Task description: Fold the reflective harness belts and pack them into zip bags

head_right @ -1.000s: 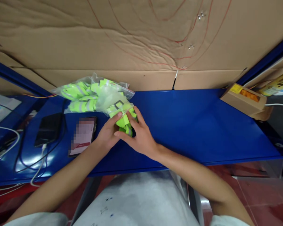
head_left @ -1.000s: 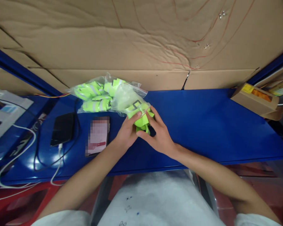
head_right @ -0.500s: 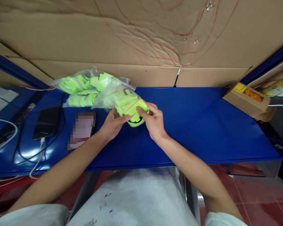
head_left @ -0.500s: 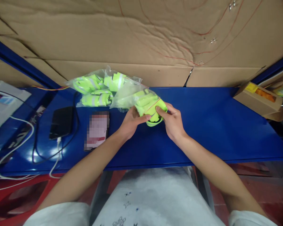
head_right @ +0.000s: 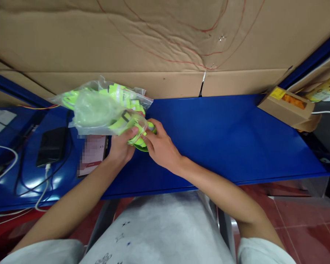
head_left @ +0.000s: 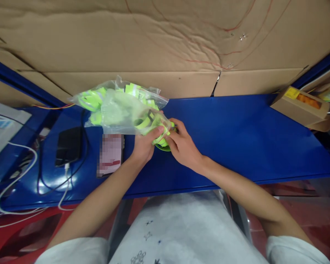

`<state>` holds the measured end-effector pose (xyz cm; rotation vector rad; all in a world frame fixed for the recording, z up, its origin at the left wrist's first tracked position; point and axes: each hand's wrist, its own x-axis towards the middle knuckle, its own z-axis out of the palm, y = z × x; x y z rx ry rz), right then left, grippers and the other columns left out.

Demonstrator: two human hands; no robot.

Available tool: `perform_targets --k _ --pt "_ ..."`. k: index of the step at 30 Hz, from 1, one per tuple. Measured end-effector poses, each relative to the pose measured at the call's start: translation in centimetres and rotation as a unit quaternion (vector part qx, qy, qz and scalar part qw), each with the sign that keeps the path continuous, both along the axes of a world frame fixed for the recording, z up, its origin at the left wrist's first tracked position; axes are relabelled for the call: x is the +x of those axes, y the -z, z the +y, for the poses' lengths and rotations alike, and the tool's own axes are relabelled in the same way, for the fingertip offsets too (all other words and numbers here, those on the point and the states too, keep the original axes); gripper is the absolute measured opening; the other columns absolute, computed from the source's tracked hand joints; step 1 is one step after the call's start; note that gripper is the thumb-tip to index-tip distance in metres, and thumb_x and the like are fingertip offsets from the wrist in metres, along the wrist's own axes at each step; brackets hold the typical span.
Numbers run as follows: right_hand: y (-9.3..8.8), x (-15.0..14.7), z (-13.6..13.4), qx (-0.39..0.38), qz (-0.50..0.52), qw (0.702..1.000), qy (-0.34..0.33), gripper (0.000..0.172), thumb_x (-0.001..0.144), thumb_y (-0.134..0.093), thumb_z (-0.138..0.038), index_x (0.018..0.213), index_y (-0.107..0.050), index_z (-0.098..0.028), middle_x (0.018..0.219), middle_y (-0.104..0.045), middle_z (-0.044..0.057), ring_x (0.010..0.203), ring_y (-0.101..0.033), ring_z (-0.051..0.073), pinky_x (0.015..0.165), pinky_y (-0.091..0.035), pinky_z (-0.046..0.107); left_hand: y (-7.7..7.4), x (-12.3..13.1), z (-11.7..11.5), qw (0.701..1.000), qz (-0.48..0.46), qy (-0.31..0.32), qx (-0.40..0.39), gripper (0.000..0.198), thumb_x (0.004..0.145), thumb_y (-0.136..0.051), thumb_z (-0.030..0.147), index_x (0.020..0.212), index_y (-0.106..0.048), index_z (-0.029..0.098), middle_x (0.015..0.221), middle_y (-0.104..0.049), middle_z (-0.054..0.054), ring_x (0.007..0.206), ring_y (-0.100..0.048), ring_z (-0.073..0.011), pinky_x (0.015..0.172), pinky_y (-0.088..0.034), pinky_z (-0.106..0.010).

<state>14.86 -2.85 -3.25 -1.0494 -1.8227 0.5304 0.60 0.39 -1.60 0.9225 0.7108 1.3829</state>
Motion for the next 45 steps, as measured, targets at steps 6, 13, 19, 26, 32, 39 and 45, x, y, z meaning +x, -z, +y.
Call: perform_targets --k 6,13,19,26,32,39,45 --pt "-0.1 0.2 0.5 -0.02 -0.07 0.993 0.097 0.035 0.103 -0.041 -0.023 0.128 -0.065 -0.019 0.146 -0.051 0.018 0.121 -0.065 0.027 0.101 -0.058 0.045 0.5 1.2 -0.8 0.994 -0.018 0.056 -0.09 0.039 0.066 -0.091 0.031 0.101 -0.074 0.023 0.102 -0.077 0.0 0.1 -0.072 -0.0176 0.092 -0.055 -0.028" --pt "-1.8 0.1 -1.4 0.067 -0.099 0.992 -0.029 0.076 0.096 -0.066 -0.048 0.16 -0.036 -0.02 0.17 -0.027 0.017 0.161 -0.022 0.03 0.128 -0.035 0.053 -1.2 -0.7 -0.3 0.991 -0.068 0.038 -0.111 0.036 0.08 -0.077 0.045 0.106 -0.074 0.021 0.109 -0.078 -0.004 0.114 -0.071 -0.0257 0.099 -0.057 -0.034" --pt "-1.6 0.4 -0.9 0.088 -0.18 0.979 0.043 0.043 0.105 -0.049 -0.022 0.145 -0.061 -0.031 0.159 -0.048 0.009 0.152 -0.043 0.031 0.126 -0.04 0.051 -1.7 -0.8 -0.7 0.978 -0.098 0.103 -0.152 0.044 0.084 -0.071 0.053 0.112 -0.074 0.019 0.114 -0.078 -0.006 0.125 -0.067 -0.0306 0.101 -0.058 -0.038" --pt "-0.6 0.1 -1.0 0.058 -0.19 0.975 0.1 0.047 0.104 -0.046 -0.019 0.146 -0.059 -0.036 0.155 -0.053 0.003 0.136 -0.058 0.029 0.105 -0.06 0.039 -0.5 0.6 -1.8 0.959 -0.113 0.169 -0.196 0.043 0.084 -0.072 0.058 0.113 -0.072 0.026 0.114 -0.077 -0.003 0.128 -0.065 -0.0301 0.098 -0.06 -0.039" --pt "-0.7 -0.2 -0.6 0.04 -0.226 0.969 0.087 0.046 0.106 -0.038 -0.017 0.143 -0.062 -0.028 0.148 -0.059 0.009 0.127 -0.065 0.029 0.099 -0.063 0.041 -0.1 0.7 -1.7 0.96 -0.11 0.156 -0.205 0.033 0.084 -0.074 0.049 0.109 -0.074 0.026 0.111 -0.077 -0.001 0.125 -0.067 -0.0263 0.098 -0.06 -0.035" --pt "-2.4 0.1 -1.3 0.158 -0.178 0.971 0.021 0.029 0.104 -0.057 -0.037 0.128 -0.071 -0.028 0.144 -0.062 0.007 0.15 -0.046 0.026 0.127 -0.042 0.044 -1.7 0.1 -1.6 0.984 -0.099 0.053 -0.137 0.034 0.091 -0.065 0.049 0.11 -0.076 0.024 0.114 -0.076 -0.004 0.124 -0.064 -0.0242 0.104 -0.056 -0.034" --pt "-0.9 0.9 -0.7 0.094 -0.159 0.982 0.034 0.038 0.107 -0.044 -0.019 0.132 -0.071 -0.027 0.145 -0.064 0.005 0.141 -0.057 0.024 0.125 -0.046 0.046 -0.7 0.4 -1.7 0.975 -0.123 0.118 -0.139 0.028 0.089 -0.068 0.035 0.114 -0.074 0.021 0.121 -0.074 -0.002 0.128 -0.063 -0.0206 0.107 -0.052 -0.027"
